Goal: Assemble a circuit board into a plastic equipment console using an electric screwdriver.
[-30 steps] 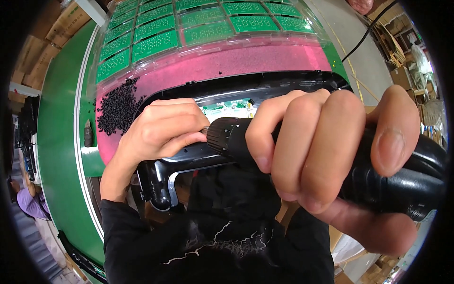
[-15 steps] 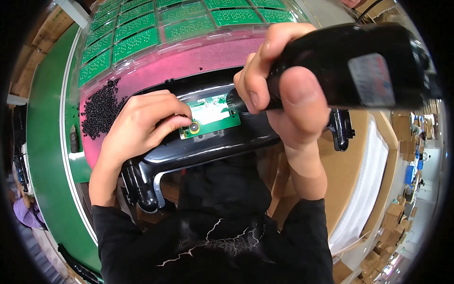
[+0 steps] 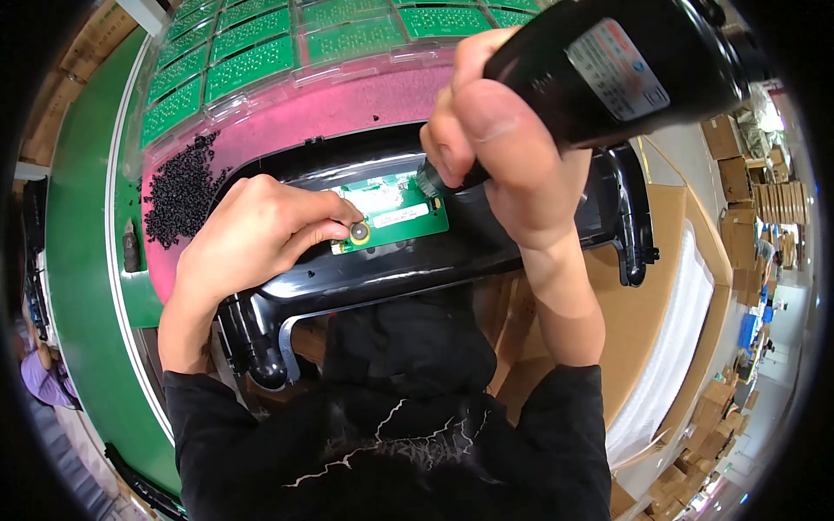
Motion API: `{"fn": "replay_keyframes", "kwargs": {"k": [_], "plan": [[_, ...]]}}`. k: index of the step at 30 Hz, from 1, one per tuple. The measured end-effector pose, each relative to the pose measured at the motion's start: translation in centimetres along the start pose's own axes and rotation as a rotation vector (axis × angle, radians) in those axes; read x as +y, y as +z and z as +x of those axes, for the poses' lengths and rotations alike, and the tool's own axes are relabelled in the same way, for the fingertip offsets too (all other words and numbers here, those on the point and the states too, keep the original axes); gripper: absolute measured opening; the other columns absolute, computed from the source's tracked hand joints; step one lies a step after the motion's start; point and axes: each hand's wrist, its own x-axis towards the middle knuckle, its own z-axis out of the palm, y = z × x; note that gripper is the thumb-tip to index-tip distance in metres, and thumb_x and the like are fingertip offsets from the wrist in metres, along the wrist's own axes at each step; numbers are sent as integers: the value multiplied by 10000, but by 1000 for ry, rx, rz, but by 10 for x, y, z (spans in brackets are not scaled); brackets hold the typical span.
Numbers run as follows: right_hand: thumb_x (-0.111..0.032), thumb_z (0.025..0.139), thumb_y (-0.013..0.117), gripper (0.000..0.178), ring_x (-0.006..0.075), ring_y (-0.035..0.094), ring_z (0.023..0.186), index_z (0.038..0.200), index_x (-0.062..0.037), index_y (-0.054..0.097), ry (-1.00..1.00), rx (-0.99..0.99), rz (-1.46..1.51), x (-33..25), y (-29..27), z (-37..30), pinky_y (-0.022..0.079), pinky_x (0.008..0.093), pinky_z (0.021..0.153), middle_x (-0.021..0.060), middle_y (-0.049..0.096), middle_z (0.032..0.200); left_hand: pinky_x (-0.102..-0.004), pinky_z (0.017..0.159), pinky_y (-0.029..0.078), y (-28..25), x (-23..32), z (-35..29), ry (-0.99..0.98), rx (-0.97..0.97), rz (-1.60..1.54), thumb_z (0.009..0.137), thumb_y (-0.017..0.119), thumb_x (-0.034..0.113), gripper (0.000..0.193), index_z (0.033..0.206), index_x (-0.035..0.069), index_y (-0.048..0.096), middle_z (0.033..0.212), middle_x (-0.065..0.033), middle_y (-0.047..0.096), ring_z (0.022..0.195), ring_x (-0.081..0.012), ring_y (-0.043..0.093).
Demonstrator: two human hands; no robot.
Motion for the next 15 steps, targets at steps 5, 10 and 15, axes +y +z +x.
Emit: {"fn": "replay_keyframes", "kwargs": {"k": [5, 10, 15], "plan": [[-385, 848, 527, 327, 89, 370, 454, 936, -79, 452, 31, -17, -56, 0, 4, 3, 323, 246, 472, -14, 412, 541, -342, 595, 500, -2, 3, 1, -55, -31, -24, 808, 639, 182, 126, 863, 70, 653, 759, -73, 673, 683, -267, 647], [-420, 856, 506, 389, 89, 391, 467, 1000, -59, 479, 22, 58, -79, 2, 9, 1, 329, 246, 486, -15, 417, 546, -355, 605, 496, -1, -2, 0, -42, -9, -16, 815, 632, 181, 128, 866, 65, 650, 775, -76, 674, 693, -277, 643], [-453, 850, 513, 421, 89, 393, 466, 986, -56, 477, 22, 93, -164, -3, 17, -1, 335, 245, 487, -10, 426, 554, -360, 616, 488, 0, -4, 1, -45, -16, -83, 830, 616, 196, 140, 858, 62, 645, 780, -81, 670, 694, -296, 634]]}}
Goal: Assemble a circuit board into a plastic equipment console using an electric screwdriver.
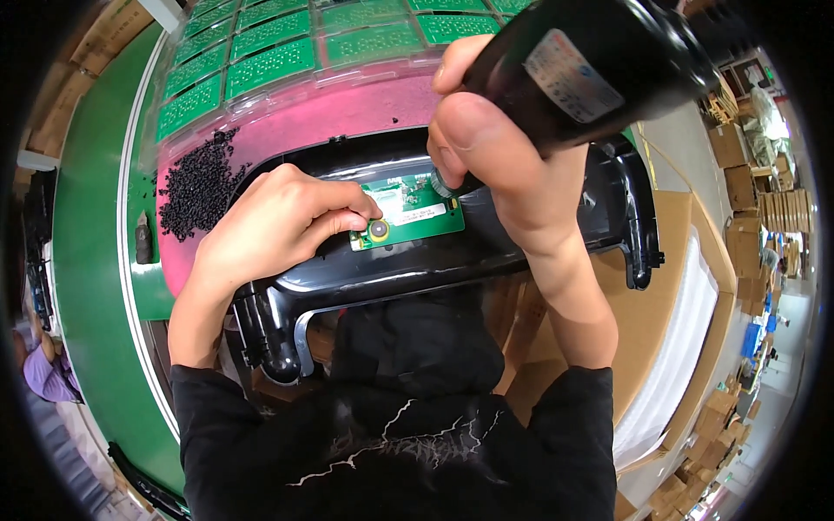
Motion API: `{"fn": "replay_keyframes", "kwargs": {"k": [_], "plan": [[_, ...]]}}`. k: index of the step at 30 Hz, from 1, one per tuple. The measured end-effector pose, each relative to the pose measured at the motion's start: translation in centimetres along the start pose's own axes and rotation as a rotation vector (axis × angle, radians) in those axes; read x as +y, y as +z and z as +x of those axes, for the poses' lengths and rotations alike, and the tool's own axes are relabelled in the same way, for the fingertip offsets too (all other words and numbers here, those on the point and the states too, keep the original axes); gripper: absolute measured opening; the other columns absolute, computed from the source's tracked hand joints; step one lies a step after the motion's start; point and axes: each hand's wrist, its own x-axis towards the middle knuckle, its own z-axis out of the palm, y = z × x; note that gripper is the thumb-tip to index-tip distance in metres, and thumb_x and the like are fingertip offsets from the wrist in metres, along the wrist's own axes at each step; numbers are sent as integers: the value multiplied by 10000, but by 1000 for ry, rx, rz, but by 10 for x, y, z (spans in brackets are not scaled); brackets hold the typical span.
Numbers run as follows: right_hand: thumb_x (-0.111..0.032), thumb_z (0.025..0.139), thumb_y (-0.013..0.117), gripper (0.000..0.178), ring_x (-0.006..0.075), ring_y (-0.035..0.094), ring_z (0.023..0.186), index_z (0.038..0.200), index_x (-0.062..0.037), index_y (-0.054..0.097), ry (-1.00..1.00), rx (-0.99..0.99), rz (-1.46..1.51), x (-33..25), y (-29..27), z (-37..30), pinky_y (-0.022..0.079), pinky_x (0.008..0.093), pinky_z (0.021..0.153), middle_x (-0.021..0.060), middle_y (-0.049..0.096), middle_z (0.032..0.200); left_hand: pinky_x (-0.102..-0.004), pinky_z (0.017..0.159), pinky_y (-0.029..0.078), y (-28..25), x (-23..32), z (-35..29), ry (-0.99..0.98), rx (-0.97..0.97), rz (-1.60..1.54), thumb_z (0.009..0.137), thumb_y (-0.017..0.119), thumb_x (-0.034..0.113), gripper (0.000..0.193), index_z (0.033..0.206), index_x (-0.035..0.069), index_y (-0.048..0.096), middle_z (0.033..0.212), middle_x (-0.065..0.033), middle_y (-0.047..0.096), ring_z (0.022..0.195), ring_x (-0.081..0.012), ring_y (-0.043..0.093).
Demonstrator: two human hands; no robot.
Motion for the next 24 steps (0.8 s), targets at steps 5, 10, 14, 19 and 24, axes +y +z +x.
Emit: {"fn": "replay_keyframes", "kwargs": {"k": [5, 10, 14, 19, 24], "plan": [[-480, 848, 514, 440, 80, 376, 440, 951, -54, 470, 12, -185, 59, 5, -6, 12, 316, 234, 453, -11, 424, 543, -359, 625, 489, -1, 2, -1, -20, 6, -6, 836, 610, 205, 142, 862, 71, 651, 783, -76, 672, 700, -296, 633], [-499, 841, 519, 449, 87, 369, 438, 931, -63, 465, 97, -89, 123, 2, -7, 12, 330, 254, 492, -21, 412, 542, -352, 636, 490, -1, 0, -3, -12, 22, -30, 835, 613, 203, 141, 867, 72, 655, 778, -73, 673, 704, -286, 638], [-576, 818, 534, 497, 81, 381, 451, 970, -106, 485, -129, -118, 512, -12, 0, -4, 331, 262, 511, -37, 446, 580, -321, 605, 491, 1, -1, -2, 99, 60, -15, 808, 650, 160, 123, 835, 41, 661, 746, -82, 673, 662, -254, 645], [-571, 805, 574, 484, 66, 450, 481, 1006, -143, 473, -236, -307, 557, -34, 7, -3, 382, 250, 553, -50, 470, 605, -246, 533, 468, -4, 4, -1, 104, 164, -376, 750, 707, 67, 104, 811, -7, 665, 701, -80, 667, 600, -137, 629], [-569, 795, 592, 494, 65, 458, 478, 1010, -140, 475, -275, -276, 533, -34, 12, -3, 388, 244, 540, -49, 478, 599, -225, 536, 469, 3, -5, 1, 184, 197, -558, 770, 690, 70, 119, 837, -23, 657, 708, -76, 673, 613, -124, 629]]}}
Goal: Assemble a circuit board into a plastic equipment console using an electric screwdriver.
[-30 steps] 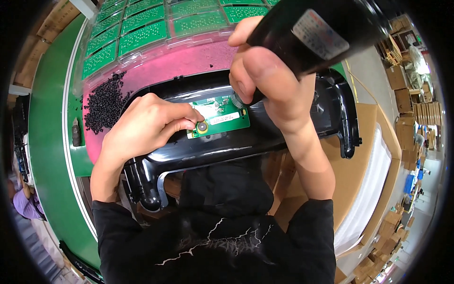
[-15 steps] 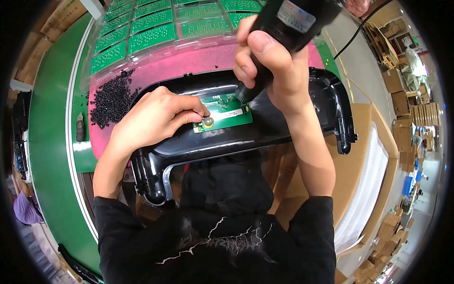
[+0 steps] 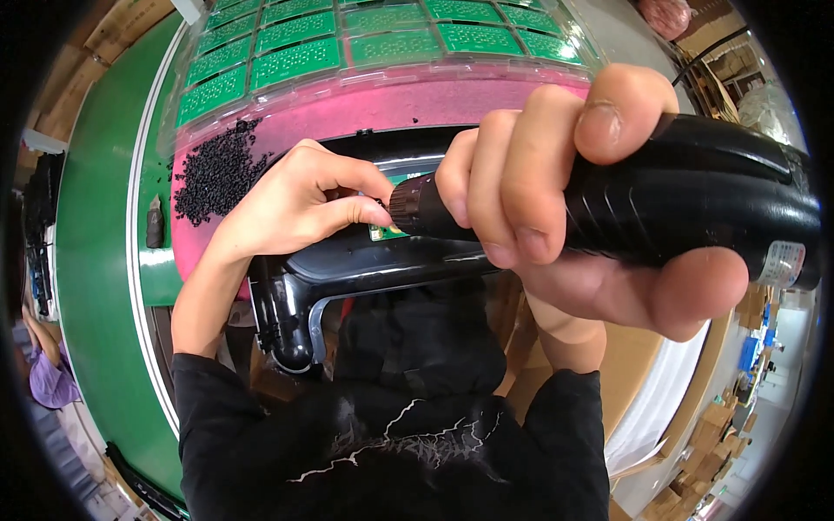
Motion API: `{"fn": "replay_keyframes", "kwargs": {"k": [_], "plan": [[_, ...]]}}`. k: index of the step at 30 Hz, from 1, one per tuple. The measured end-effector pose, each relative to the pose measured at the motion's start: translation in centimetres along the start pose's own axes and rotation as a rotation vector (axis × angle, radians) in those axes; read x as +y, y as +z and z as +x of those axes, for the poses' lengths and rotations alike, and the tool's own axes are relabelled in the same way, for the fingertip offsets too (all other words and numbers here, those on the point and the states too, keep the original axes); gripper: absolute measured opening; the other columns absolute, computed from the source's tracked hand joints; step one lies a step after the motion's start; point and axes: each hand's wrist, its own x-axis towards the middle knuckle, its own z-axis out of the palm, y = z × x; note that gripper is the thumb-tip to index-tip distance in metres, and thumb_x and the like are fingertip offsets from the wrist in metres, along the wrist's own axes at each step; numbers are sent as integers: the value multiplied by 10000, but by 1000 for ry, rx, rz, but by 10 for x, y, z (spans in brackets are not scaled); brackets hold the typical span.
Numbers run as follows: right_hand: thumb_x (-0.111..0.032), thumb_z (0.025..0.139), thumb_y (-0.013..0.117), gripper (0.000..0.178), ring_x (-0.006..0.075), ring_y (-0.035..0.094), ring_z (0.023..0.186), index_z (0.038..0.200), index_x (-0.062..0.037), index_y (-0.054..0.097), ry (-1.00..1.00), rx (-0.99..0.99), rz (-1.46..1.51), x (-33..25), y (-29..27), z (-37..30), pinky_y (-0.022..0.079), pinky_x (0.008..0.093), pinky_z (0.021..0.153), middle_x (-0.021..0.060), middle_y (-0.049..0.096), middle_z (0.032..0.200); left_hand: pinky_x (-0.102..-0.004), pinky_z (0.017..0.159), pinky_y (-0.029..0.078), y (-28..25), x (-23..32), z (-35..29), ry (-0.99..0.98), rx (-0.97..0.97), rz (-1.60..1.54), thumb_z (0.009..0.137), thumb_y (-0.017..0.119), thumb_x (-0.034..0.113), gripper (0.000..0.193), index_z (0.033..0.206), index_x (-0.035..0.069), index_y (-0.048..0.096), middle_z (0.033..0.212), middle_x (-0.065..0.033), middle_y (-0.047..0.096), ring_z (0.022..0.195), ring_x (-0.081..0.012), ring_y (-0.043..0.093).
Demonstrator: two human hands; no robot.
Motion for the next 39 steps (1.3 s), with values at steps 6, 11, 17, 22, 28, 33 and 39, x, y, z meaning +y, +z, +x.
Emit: {"fn": "replay_keyframes", "kwargs": {"k": [6, 11, 17, 22, 28, 33, 39], "plan": [[-576, 770, 617, 520, 66, 455, 473, 1022, -139, 488, 17, 51, 20, 9, 3, -4, 389, 246, 542, -51, 475, 592, -223, 453, 388, -9, 12, 1, -205, -166, 13, 819, 641, 94, 113, 839, -16, 653, 702, -55, 672, 475, -73, 473], [-557, 758, 635, 510, 67, 460, 475, 1019, -140, 500, 0, 27, 11, 5, 4, 0, 396, 253, 556, -53, 479, 588, -222, 422, 334, -9, 12, 1, -194, -196, -105, 825, 629, 96, 124, 808, -25, 649, 662, -32, 652, 450, -55, 389], [-574, 778, 599, 530, 63, 457, 481, 1046, -133, 478, -6, -10, 45, 12, 1, 6, 388, 241, 547, -48, 485, 611, -238, 429, 371, -13, 12, 0, -129, -91, 51, 807, 636, 70, 96, 789, -23, 651, 543, -47, 579, 432, -91, 470], [-630, 808, 527, 553, 68, 442, 473, 1035, -128, 475, 83, 20, 95, 32, -4, 3, 361, 245, 516, -41, 475, 624, -256, 441, 392, -16, 17, -1, -192, -91, 162, 794, 642, 52, 75, 801, -20, 661, 521, -74, 557, 437, -109, 502], [-631, 801, 528, 572, 88, 420, 453, 1007, -99, 482, 140, 148, -30, 29, 3, 4, 360, 265, 506, -16, 473, 603, -266, 479, 449, -17, 5, -2, -4, 53, 385, 798, 626, 43, 100, 849, -34, 665, 644, -104, 641, 450, -131, 536], [-574, 804, 547, 532, 104, 387, 438, 952, -72, 451, 202, 185, -162, 44, 2, -1, 347, 274, 494, 6, 449, 565, -286, 486, 469, -27, 19, -7, -333, -373, 277, 734, 679, 31, 112, 811, -48, 661, 683, -118, 650, 480, -164, 575], [-501, 812, 557, 473, 109, 396, 432, 931, -60, 437, 210, 179, -232, 52, 1, 1, 336, 262, 454, 21, 449, 556, -352, 581, 489, -22, -3, -21, -127, -513, 271, 642, 691, -16, 146, 783, -35, 659, 714, -138, 631, 686, -285, 630]]}}
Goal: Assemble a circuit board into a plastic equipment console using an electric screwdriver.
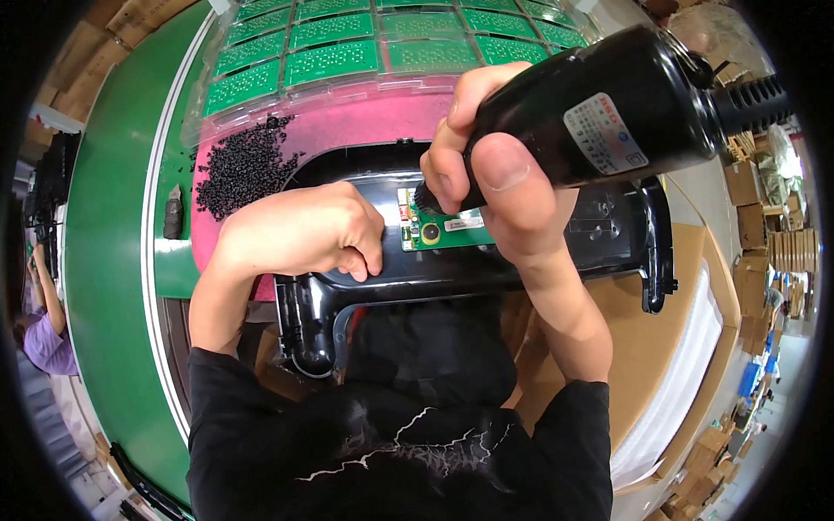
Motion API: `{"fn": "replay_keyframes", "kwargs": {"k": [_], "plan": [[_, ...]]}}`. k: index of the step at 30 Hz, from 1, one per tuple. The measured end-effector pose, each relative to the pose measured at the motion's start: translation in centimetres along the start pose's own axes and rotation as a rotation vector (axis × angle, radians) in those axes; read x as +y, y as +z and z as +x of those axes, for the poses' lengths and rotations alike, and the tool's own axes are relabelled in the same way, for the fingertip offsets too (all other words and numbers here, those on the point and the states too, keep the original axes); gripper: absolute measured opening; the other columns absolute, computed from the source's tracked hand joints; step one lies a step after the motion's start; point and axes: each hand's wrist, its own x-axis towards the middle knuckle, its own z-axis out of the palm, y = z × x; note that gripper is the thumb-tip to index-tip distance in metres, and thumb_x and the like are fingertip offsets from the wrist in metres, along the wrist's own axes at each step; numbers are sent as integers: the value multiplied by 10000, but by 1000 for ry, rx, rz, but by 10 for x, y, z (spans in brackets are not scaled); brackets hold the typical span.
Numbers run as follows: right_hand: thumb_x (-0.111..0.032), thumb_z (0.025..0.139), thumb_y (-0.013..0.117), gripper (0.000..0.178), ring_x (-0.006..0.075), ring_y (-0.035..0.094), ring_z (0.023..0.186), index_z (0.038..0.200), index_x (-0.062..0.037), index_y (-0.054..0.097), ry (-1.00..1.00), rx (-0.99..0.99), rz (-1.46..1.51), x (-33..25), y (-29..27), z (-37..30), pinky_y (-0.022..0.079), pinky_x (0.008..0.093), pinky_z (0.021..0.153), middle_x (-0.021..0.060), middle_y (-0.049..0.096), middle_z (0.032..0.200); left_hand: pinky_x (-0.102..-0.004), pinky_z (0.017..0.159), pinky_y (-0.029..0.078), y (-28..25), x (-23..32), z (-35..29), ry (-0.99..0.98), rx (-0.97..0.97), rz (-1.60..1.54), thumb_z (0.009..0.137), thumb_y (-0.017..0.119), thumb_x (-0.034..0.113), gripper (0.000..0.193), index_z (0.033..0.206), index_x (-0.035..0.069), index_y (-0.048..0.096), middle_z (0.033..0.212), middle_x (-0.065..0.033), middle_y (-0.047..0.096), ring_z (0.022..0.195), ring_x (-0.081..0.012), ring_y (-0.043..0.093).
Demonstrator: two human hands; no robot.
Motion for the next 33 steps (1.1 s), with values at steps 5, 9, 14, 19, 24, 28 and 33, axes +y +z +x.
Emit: {"fn": "replay_keyframes", "kwargs": {"k": [5, 9, 14, 19, 24, 28, 33], "plan": [[-465, 826, 554, 440, 106, 389, 423, 926, -53, 433, 5, -40, -39, 4, 3, 5, 339, 263, 444, 19, 435, 550, -362, 597, 481, 1, 8, 2, -37, 49, 198, 623, 668, -40, 112, 732, -24, 646, 726, -119, 627, 706, -285, 627], [-453, 826, 567, 435, 106, 385, 421, 926, -51, 431, 65, -109, -75, 6, 5, 13, 341, 253, 433, 19, 430, 549, -366, 593, 478, 0, 14, 1, -99, 71, 219, 625, 647, -41, 93, 712, -16, 626, 743, -101, 630, 718, -280, 625], [-423, 819, 616, 433, 102, 385, 406, 926, -42, 440, 68, -159, -33, 12, 3, 16, 339, 230, 398, 33, 434, 527, -353, 618, 489, 0, 15, 2, -78, 107, 273, 641, 633, -13, 113, 751, -6, 605, 778, -93, 631, 756, -277, 626], [-440, 823, 607, 461, 105, 378, 407, 952, -27, 448, 64, -65, -105, 11, 9, 13, 328, 235, 396, 33, 436, 536, -355, 622, 495, -4, 9, 5, -53, 289, 304, 681, 606, -43, 115, 795, -32, 609, 761, -116, 636, 703, -273, 622], [-532, 818, 575, 495, 117, 423, 471, 987, -79, 465, -47, -9, 65, -1, 6, -9, 344, 274, 482, 2, 452, 591, -316, 565, 495, -3, 5, 13, -140, 400, 76, 746, 581, -55, 102, 847, -67, 595, 708, -140, 631, 574, -218, 608], [-587, 794, 577, 529, 92, 426, 476, 1038, -127, 485, -198, -142, 231, -23, -9, -9, 345, 264, 521, -28, 466, 618, -297, 547, 484, -4, 14, 18, -34, 399, -58, 790, 580, -37, 45, 826, -63, 571, 673, -122, 608, 570, -191, 600], [-589, 780, 591, 517, 89, 430, 471, 1019, -144, 482, -190, -106, 236, -37, -6, -15, 352, 266, 538, -32, 467, 612, -271, 513, 449, -1, 16, 20, 80, 440, -108, 810, 574, -30, 33, 827, -51, 556, 645, -85, 570, 560, -153, 562]]}}
